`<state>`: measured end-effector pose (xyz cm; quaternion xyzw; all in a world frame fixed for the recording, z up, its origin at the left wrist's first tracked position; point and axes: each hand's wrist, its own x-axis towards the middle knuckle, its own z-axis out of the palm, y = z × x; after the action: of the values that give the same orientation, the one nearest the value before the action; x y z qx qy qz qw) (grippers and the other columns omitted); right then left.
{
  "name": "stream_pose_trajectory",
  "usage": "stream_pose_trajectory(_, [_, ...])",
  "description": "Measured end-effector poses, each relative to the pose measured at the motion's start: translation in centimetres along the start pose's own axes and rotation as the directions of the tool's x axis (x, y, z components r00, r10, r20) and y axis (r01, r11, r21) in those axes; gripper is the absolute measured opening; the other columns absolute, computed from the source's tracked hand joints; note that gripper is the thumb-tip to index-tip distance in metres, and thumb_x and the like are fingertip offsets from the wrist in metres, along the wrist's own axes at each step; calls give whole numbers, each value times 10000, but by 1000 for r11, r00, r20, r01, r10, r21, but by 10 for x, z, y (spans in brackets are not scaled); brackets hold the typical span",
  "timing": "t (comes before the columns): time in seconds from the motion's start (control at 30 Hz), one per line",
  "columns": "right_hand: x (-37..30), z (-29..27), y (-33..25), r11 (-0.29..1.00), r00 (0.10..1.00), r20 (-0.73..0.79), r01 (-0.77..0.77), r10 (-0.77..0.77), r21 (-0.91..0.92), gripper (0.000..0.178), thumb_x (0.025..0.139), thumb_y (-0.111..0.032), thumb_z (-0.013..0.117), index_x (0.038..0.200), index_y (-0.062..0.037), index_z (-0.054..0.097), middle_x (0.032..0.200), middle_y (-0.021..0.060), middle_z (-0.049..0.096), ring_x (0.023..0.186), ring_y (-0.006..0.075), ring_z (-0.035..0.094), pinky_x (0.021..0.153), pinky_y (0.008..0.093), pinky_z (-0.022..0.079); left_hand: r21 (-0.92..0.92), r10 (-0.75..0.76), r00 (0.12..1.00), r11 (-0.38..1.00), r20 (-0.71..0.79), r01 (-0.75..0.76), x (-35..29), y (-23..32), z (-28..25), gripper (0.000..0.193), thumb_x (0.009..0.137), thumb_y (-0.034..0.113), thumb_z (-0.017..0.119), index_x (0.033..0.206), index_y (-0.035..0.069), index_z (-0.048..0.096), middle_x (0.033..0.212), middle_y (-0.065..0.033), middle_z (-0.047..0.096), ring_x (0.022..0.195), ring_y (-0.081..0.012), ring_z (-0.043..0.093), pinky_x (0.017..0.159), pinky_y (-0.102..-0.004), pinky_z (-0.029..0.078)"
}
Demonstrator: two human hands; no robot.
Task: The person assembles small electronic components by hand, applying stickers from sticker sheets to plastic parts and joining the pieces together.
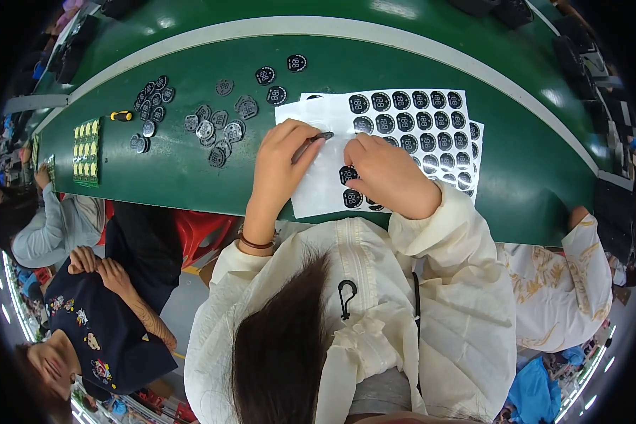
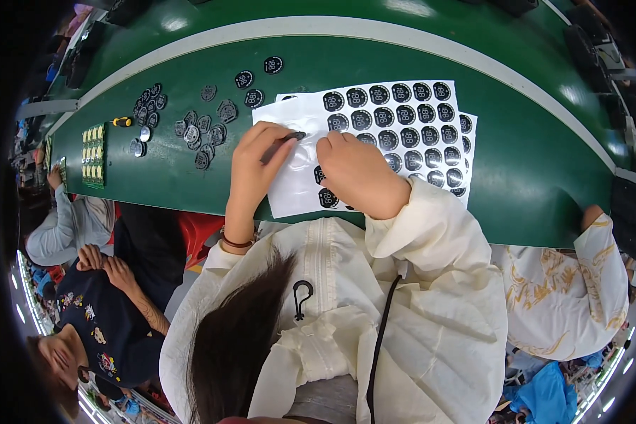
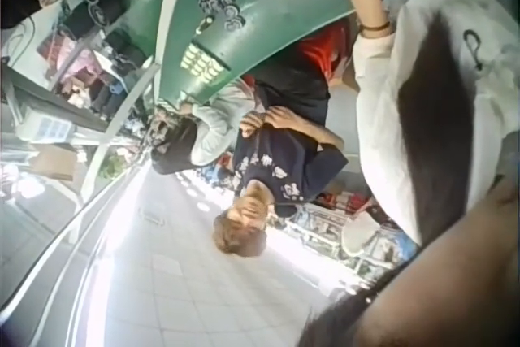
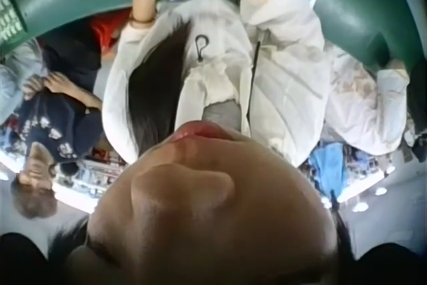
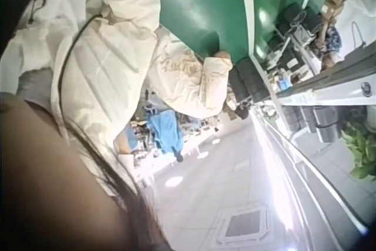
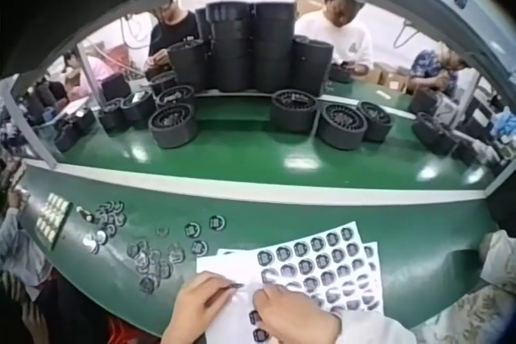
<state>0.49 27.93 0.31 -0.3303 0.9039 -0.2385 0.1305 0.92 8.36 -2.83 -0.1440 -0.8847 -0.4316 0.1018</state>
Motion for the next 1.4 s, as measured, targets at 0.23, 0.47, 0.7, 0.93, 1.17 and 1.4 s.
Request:
stream_pose_trajectory(0.23, [-5, -3, -2, 998, 998, -52, 32, -29, 61, 268, 694, -72, 709, 854, -49, 495, 874, 96, 520, 835, 266, 545, 697, 350, 453, 5, 13, 1000, 1000, 4, -13, 3, -5, 1, 150, 754, 86, 679, 883, 38, 617, 806, -66, 593, 711, -253, 562, 686, -339, 419])
stream_pose_trajectory(0.47, [-8, -17, 9, 794, 995, 81, 1, -64, 608, 201, 755, 5, 650, 905, -34, 522, 921, 52, 536, 841, 161, 545, 743, 283, 439, -287, -233, 970, 936, -64, 205, 0, 3, -4, 115, 810, 38, 625, 922, 34, 601, 857, -65, 631, 791, -164, 614, 761, -268, 443])
stream_pose_trajectory(0.7, [5, -11, 2, 332, 896, -295, 181, 333, 926, 294, 806, 53, 621, 1073, -12, 517, 980, 19, 493, 877, 101, 542, 804, 245, 438, -556, -225, 972, 818, -67, 151, 3, 14, 3, 200, 789, -5, 645, 983, 13, 601, 956, -67, 644, 853, -134, 611, 781, -254, 457])
stream_pose_trajectory(0.93, [20, 4, 2, 218, 855, -319, 248, 409, 944, 507, 768, 108, 646, 1205, -22, 423, 1136, 96, 437, 870, 100, 577, 751, 224, 482, -590, -121, 991, 805, -49, 68, 8, 12, 15, 370, 740, -18, 694, 1091, 6, 579, 1008, -70, 633, 853, -144, 609, 774, -264, 466])
stream_pose_trajectory(1.17, [20, 5, -4, 167, 833, -281, 227, 477, 959, 504, 779, 113, 625, 1224, -12, 423, 1129, 87, 437, 848, 100, 577, 734, 207, 460, -295, -26, 994, 955, -104, -6, 9, 24, 8, 407, 722, 17, 720, 1106, 31, 584, 1018, -82, 623, 857, -186, 611, 773, -293, 480])
stream_pose_trajectory(1.4, [14, 4, -3, 185, 826, -271, 204, 495, 961, 512, 765, 134, 630, 1212, -12, 429, 1140, 84, 437, 836, 93, 580, 714, 184, 467, -411, -36, 995, 911, -90, -4, 8, 24, 13, 418, 721, 74, 737, 1115, 76, 597, 1010, -77, 618, 856, -203, 608, 771, -308, 488])
